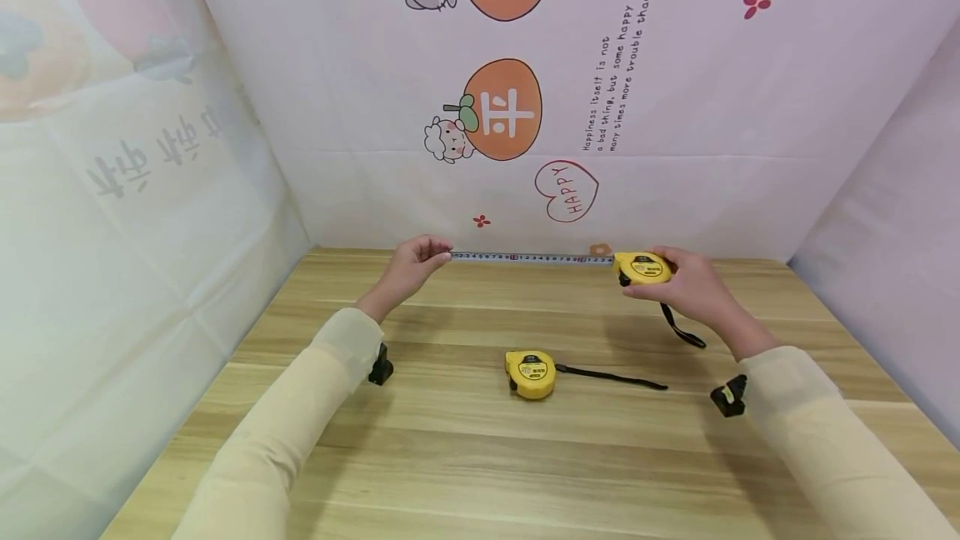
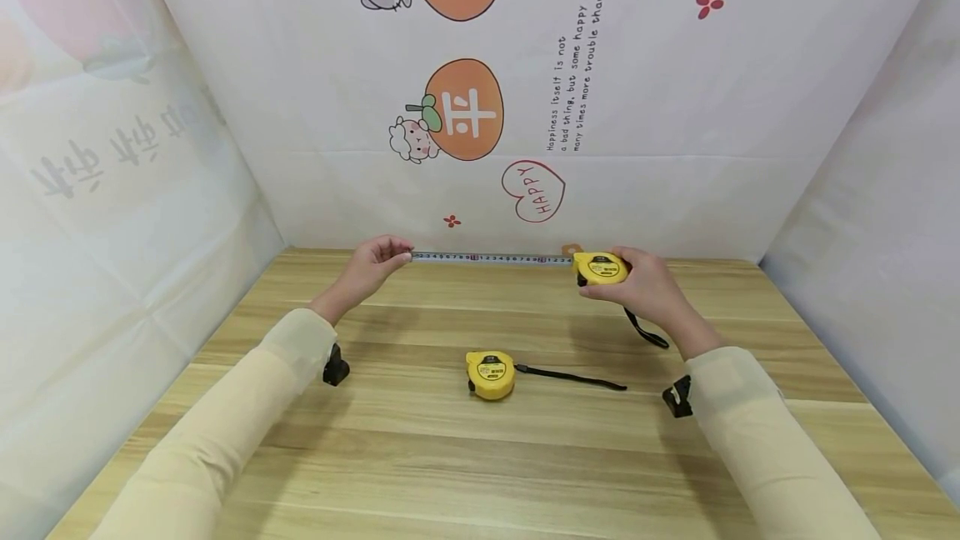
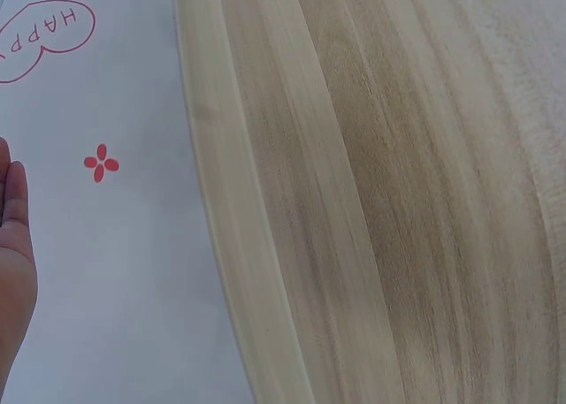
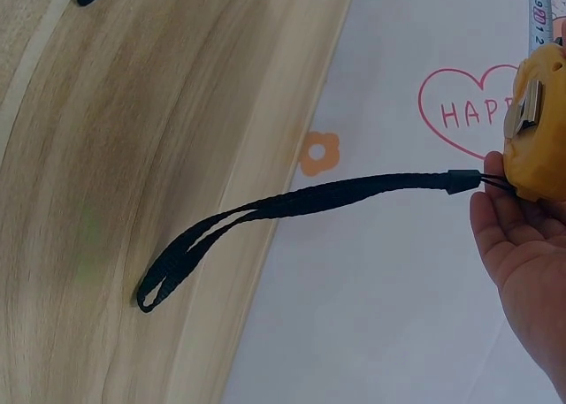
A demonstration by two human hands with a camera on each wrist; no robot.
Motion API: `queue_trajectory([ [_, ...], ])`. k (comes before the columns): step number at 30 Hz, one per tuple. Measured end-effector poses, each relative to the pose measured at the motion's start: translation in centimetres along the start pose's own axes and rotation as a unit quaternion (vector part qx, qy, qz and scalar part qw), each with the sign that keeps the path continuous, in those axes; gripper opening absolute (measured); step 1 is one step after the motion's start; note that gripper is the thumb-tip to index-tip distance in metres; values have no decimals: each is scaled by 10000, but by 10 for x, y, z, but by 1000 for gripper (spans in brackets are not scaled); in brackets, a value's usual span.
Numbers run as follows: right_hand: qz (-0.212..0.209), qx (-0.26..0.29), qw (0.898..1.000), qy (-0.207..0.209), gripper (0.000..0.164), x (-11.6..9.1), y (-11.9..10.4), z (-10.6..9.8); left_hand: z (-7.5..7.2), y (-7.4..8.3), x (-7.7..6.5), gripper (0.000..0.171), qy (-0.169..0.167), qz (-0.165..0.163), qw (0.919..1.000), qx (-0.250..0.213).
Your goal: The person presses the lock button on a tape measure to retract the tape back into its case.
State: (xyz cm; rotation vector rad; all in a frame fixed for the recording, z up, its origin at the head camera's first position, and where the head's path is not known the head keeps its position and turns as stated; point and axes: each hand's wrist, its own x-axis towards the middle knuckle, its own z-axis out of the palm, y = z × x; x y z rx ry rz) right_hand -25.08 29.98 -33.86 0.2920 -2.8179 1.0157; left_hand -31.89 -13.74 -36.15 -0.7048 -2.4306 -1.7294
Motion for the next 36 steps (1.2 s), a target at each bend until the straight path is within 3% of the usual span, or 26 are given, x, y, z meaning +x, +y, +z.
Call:
queue_trajectory([
  [36,-42,19,10000,-22,97,0,-11,6,11,6,2,19,-86,93,9999,34],
])
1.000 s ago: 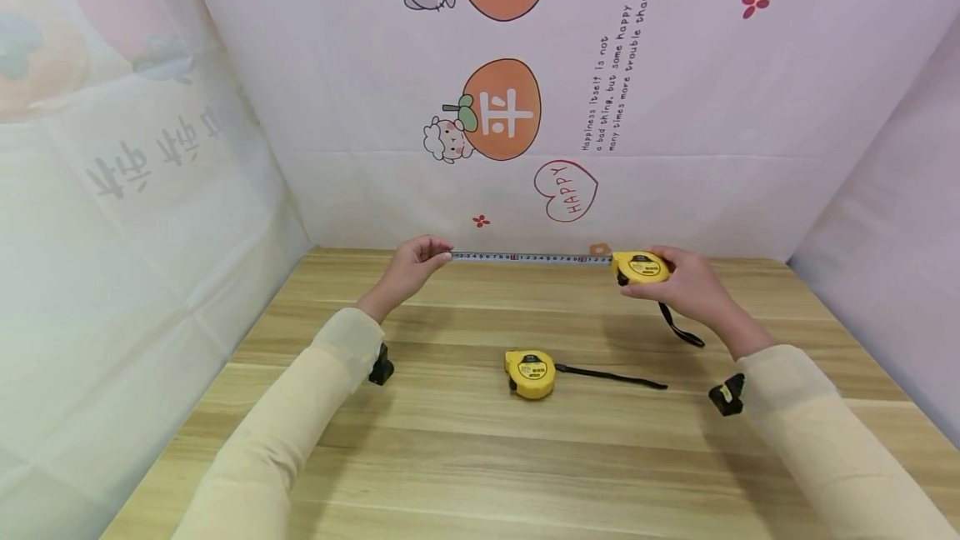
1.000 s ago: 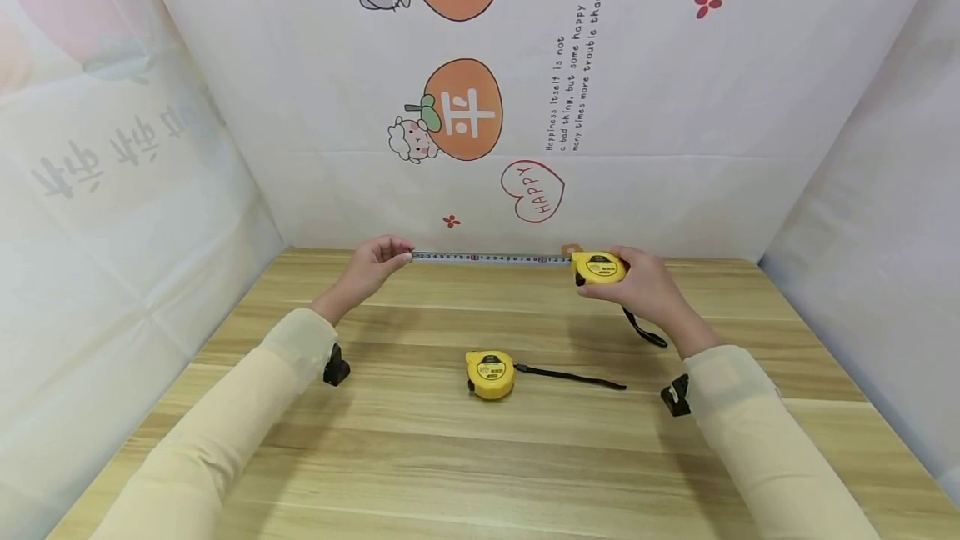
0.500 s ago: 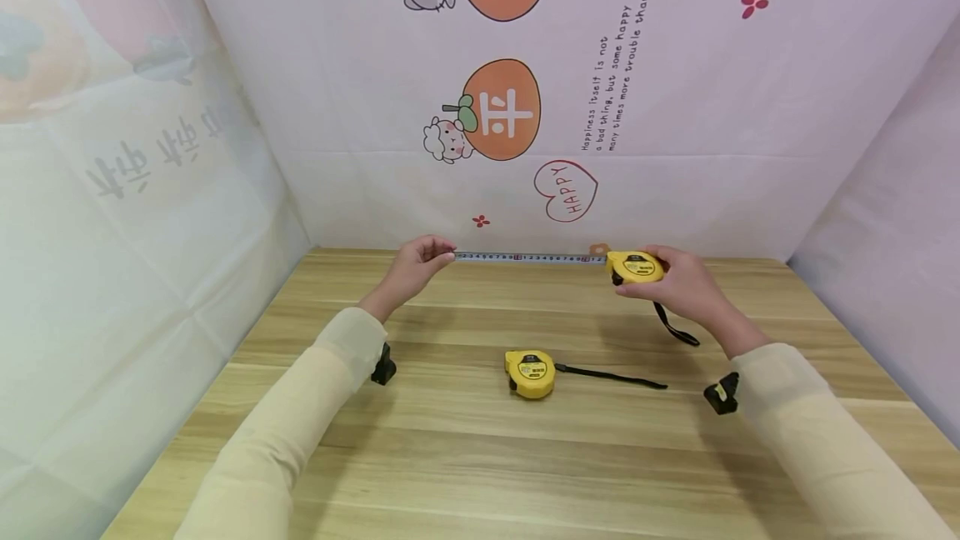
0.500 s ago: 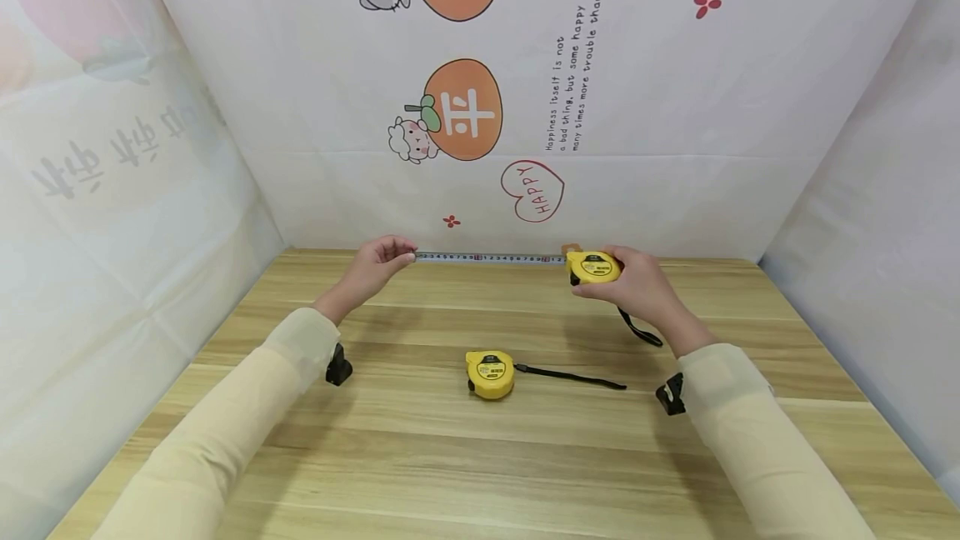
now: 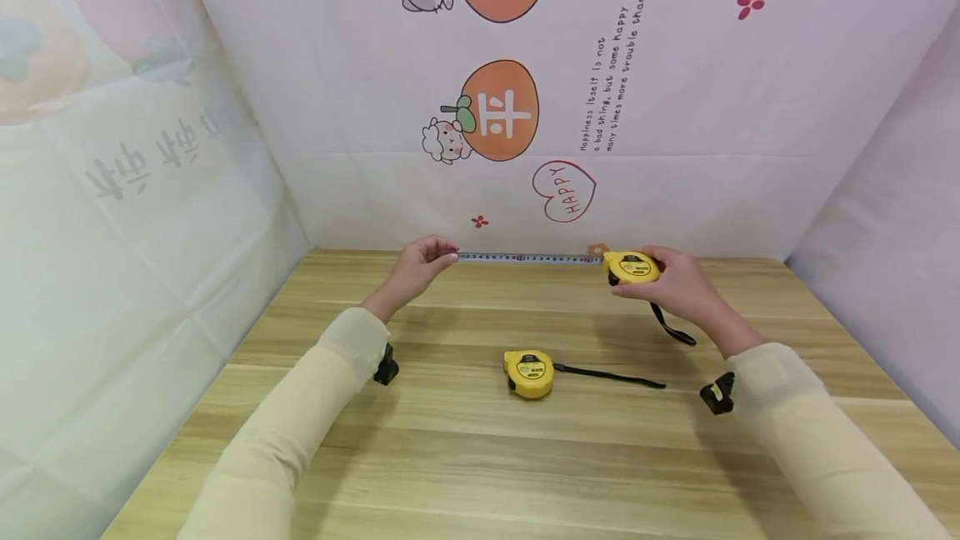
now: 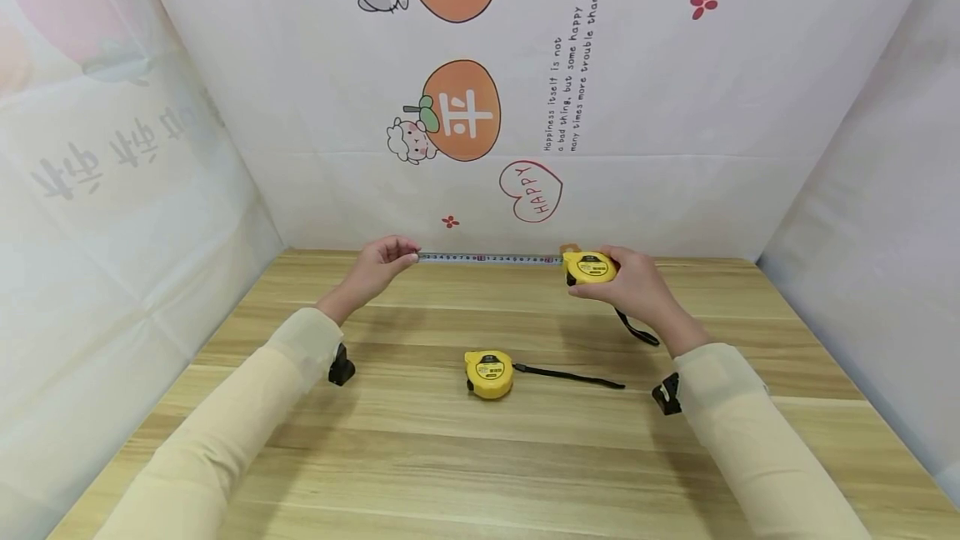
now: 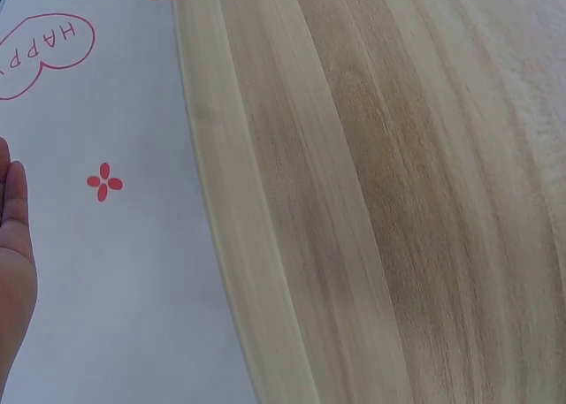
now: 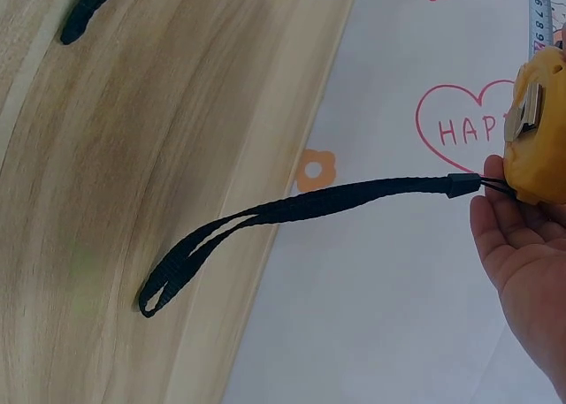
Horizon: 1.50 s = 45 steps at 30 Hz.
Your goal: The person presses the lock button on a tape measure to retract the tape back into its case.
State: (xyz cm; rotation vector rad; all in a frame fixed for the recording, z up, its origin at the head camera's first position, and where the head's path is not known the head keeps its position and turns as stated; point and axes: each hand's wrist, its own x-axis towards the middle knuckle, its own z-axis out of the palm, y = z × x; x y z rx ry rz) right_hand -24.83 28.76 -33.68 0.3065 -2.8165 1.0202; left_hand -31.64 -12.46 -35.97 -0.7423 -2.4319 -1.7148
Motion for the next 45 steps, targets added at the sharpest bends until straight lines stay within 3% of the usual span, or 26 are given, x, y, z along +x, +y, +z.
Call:
queue_trajectory([
  [11,-2,31,10000,10,101,1,-1,1,3,0,1,21,-30,-1,10000,-49],
  [32,46,37,10000,53,93,5,-3,5,7,0,5,18,-121,78,9999,-24],
  [39,-8,82,10000,15,102,5,-5,6,10,2,5,18,-126,148,9998,-16],
  [45,-73,118,9999,56,99,5,-5,7,12,3,6,18,-135,158,9998,-40],
])
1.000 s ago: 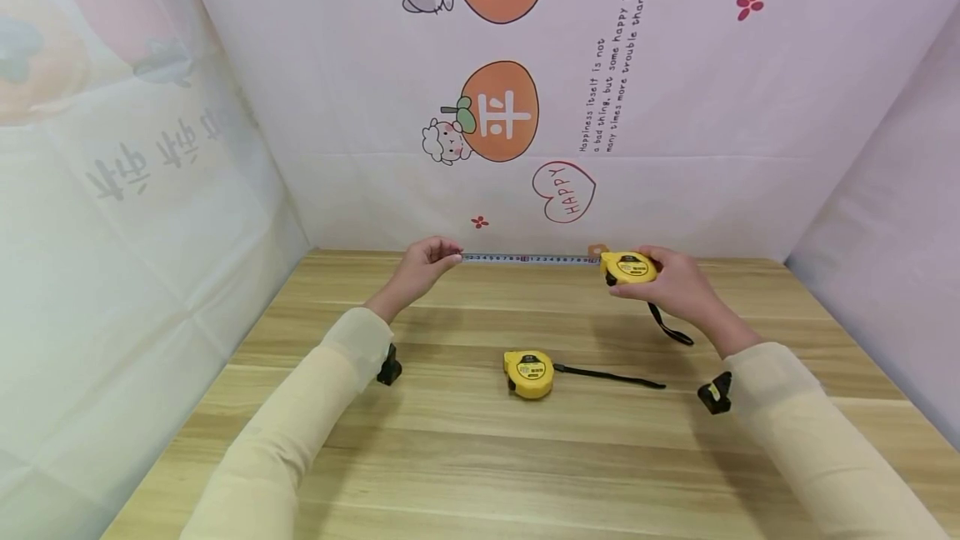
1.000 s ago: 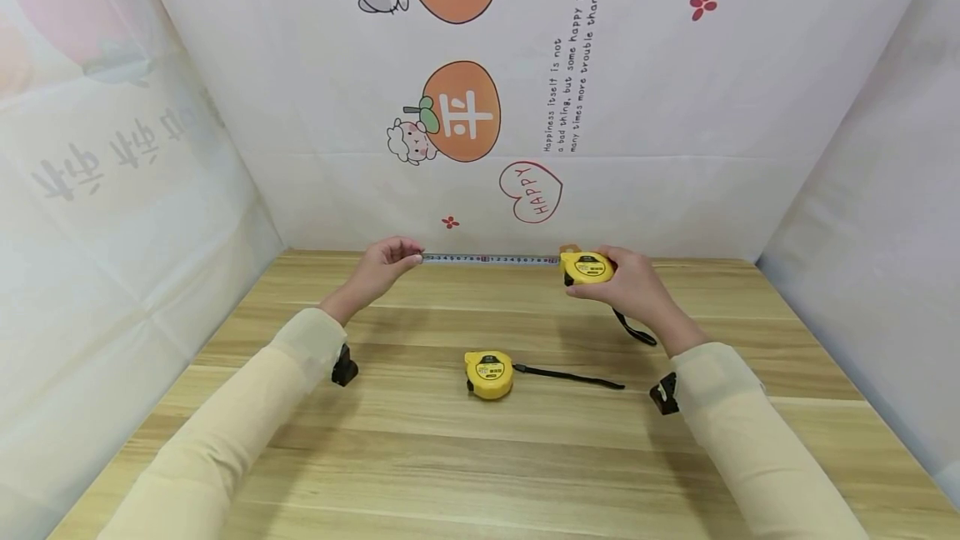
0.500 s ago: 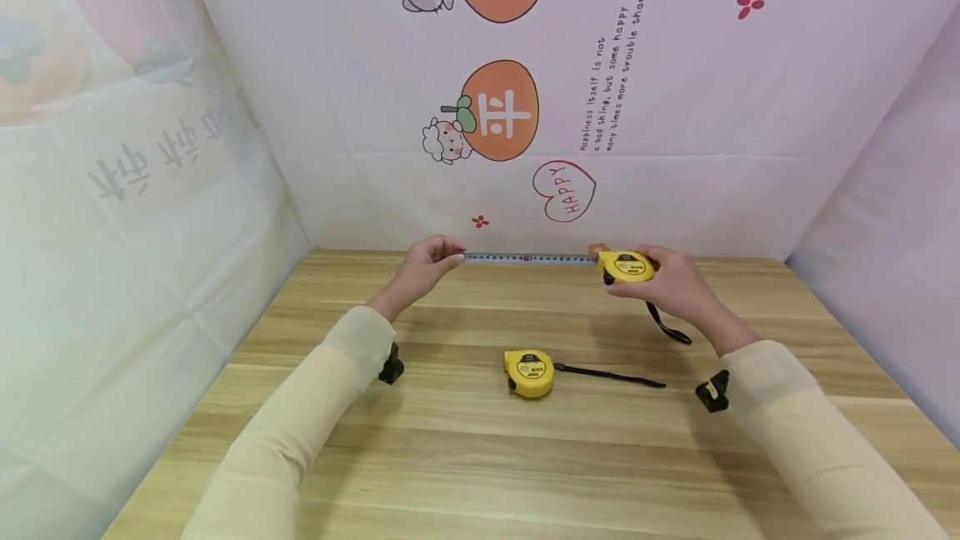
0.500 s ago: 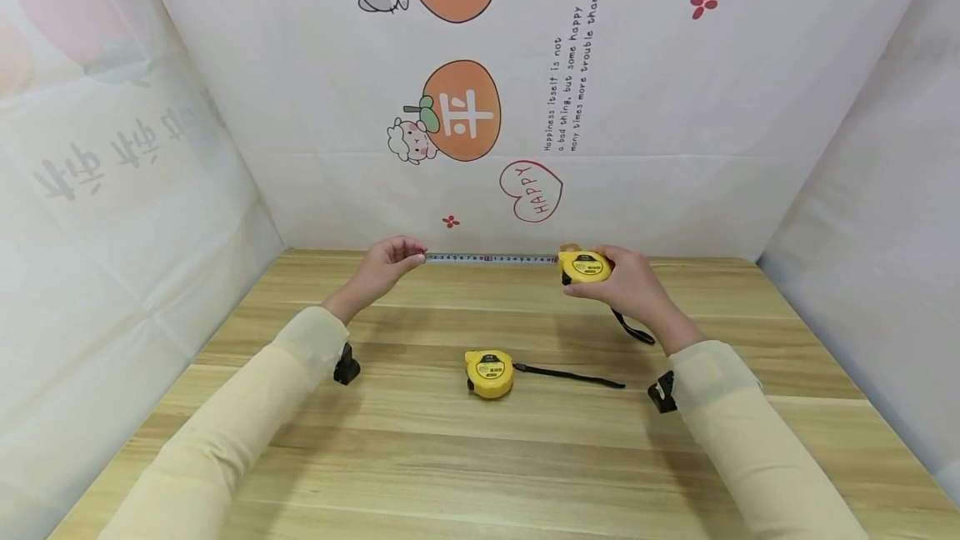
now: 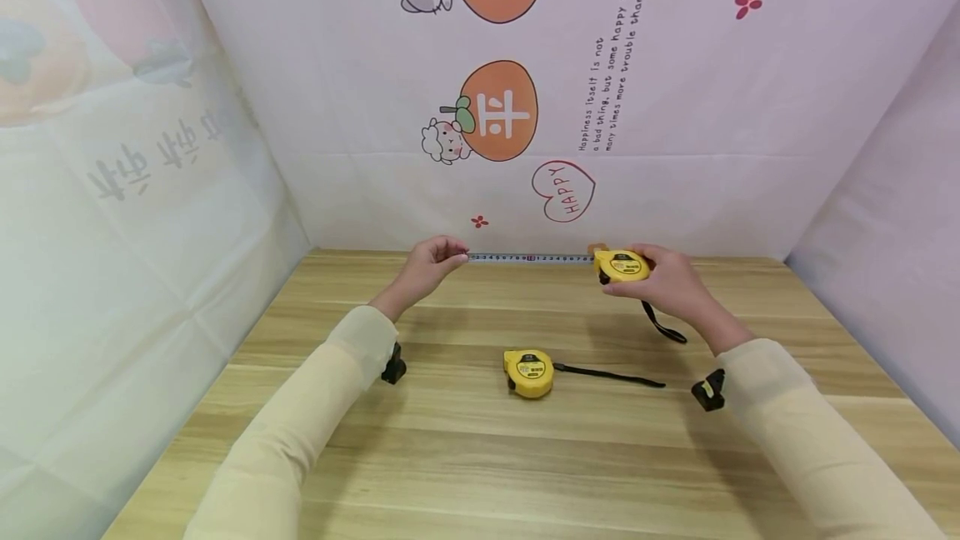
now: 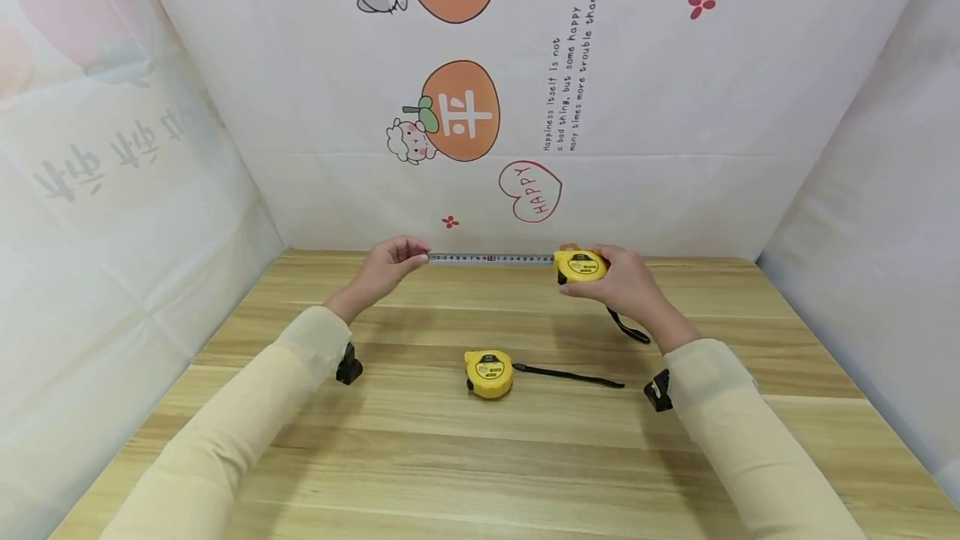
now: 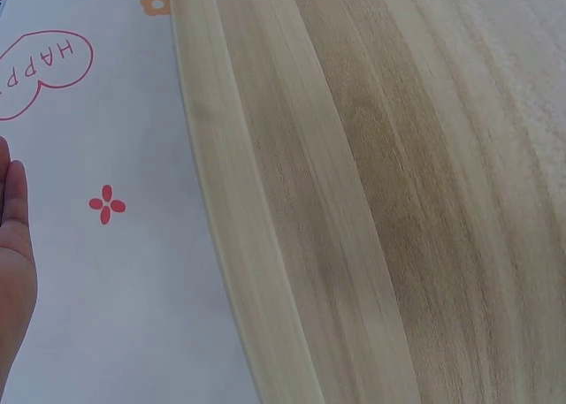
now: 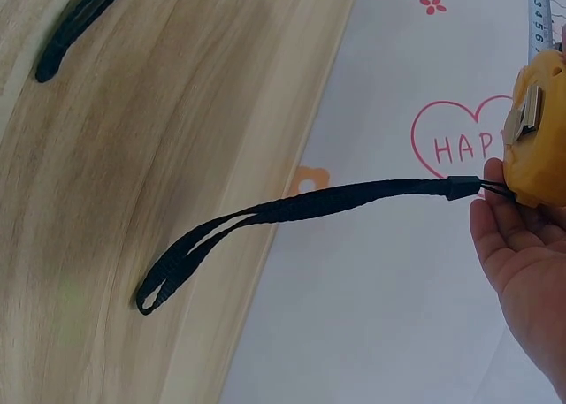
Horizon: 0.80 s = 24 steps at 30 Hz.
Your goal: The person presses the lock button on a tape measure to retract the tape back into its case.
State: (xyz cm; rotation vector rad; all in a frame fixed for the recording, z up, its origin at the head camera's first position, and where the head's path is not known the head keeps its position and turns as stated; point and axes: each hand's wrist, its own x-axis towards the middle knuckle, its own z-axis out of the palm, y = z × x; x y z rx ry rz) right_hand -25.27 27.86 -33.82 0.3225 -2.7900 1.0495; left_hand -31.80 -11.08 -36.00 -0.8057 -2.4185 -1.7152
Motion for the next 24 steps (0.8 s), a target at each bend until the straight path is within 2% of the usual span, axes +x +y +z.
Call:
queue_trajectory([
  [24,-177,3,9998,79,85,3,-1,5,11,5,3,23,-86,-12,10000,-48],
])
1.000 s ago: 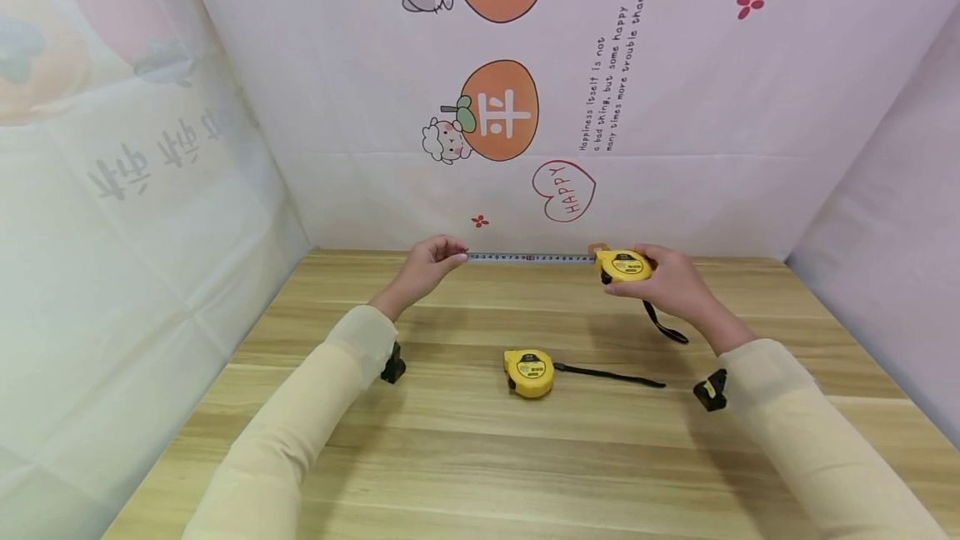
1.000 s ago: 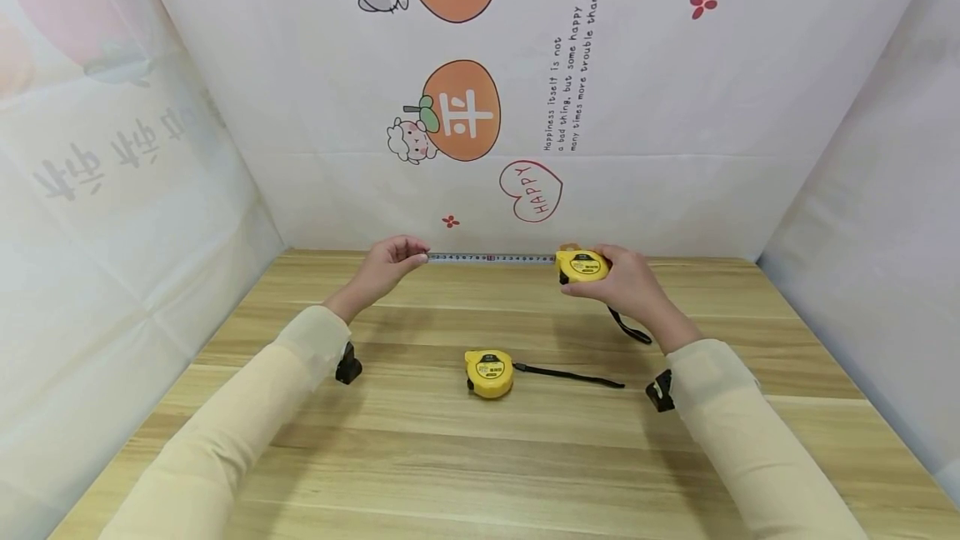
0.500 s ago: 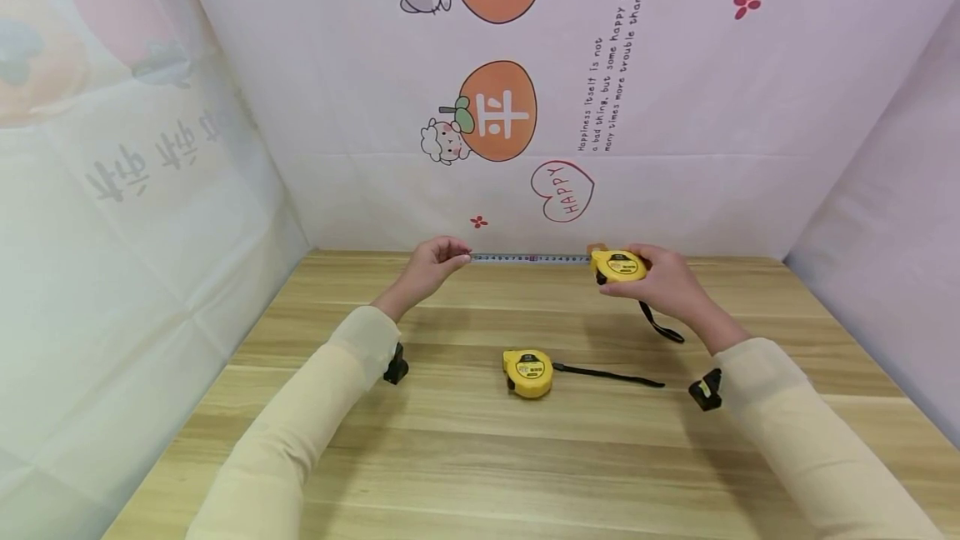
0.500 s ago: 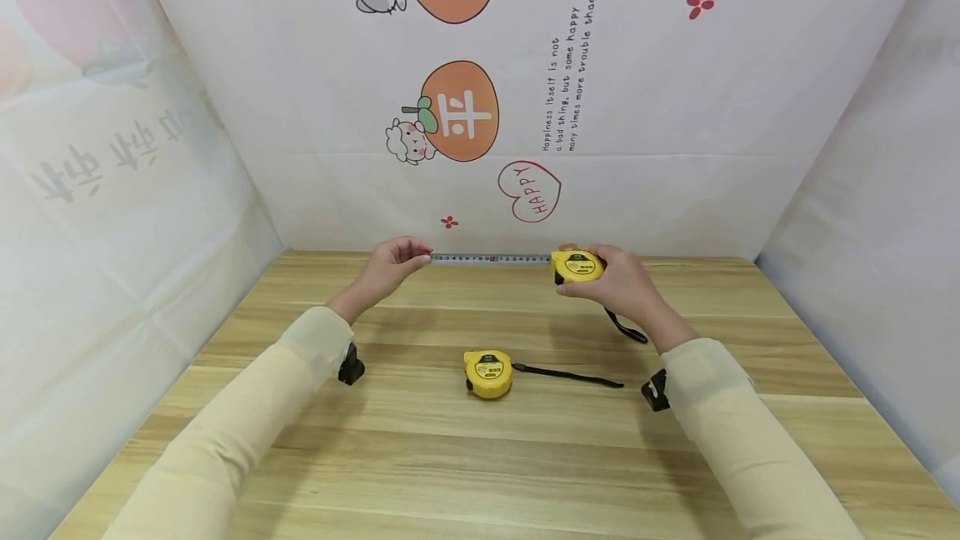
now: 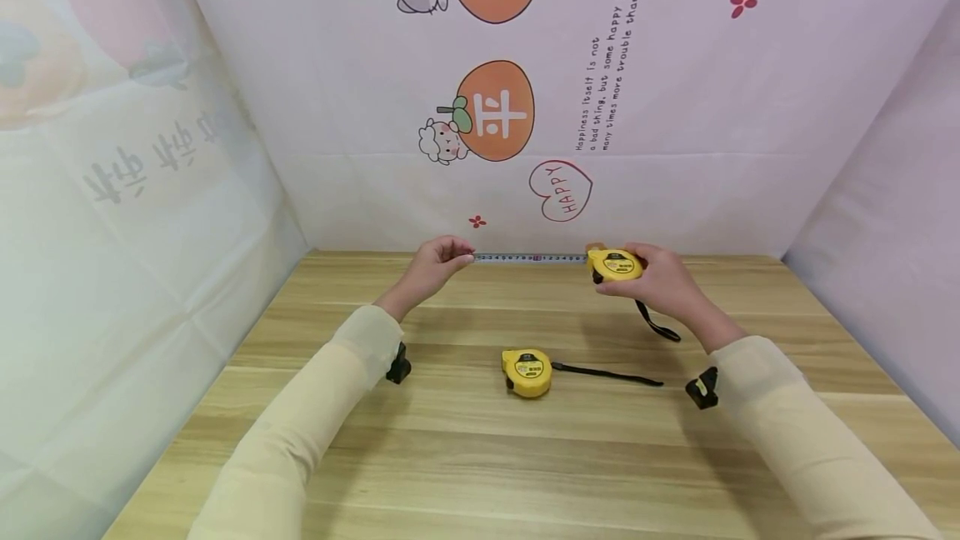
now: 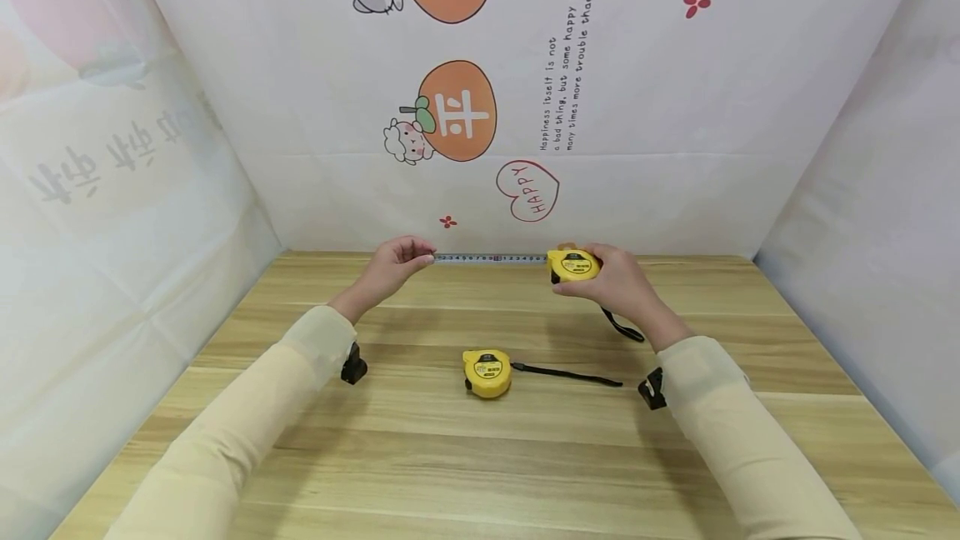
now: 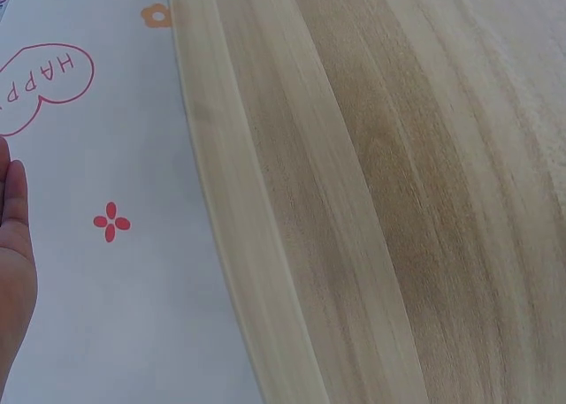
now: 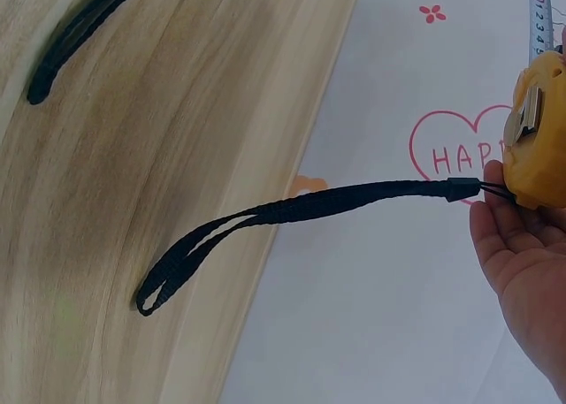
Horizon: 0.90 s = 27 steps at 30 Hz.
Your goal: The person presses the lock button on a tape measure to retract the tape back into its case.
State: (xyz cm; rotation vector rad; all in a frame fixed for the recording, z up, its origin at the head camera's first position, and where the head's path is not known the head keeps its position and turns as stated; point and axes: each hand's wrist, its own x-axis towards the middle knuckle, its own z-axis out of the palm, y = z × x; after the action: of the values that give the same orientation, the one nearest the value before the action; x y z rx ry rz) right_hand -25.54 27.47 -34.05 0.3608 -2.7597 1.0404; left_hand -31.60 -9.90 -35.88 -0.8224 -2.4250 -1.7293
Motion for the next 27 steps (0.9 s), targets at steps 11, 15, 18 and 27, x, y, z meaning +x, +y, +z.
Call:
queue_trajectory([
  [11,-26,13,10000,-12,86,2,1,4,4,2,1,24,-19,-39,10000,-90],
  [15,11,68,10000,-34,89,2,0,5,5,3,2,22,-37,-10,9999,-103],
  [18,37,61,10000,-47,90,3,-2,5,6,3,3,21,-55,16,9999,-109],
  [27,16,71,10000,-47,90,4,-4,7,7,2,4,20,-66,35,9999,-111],
])
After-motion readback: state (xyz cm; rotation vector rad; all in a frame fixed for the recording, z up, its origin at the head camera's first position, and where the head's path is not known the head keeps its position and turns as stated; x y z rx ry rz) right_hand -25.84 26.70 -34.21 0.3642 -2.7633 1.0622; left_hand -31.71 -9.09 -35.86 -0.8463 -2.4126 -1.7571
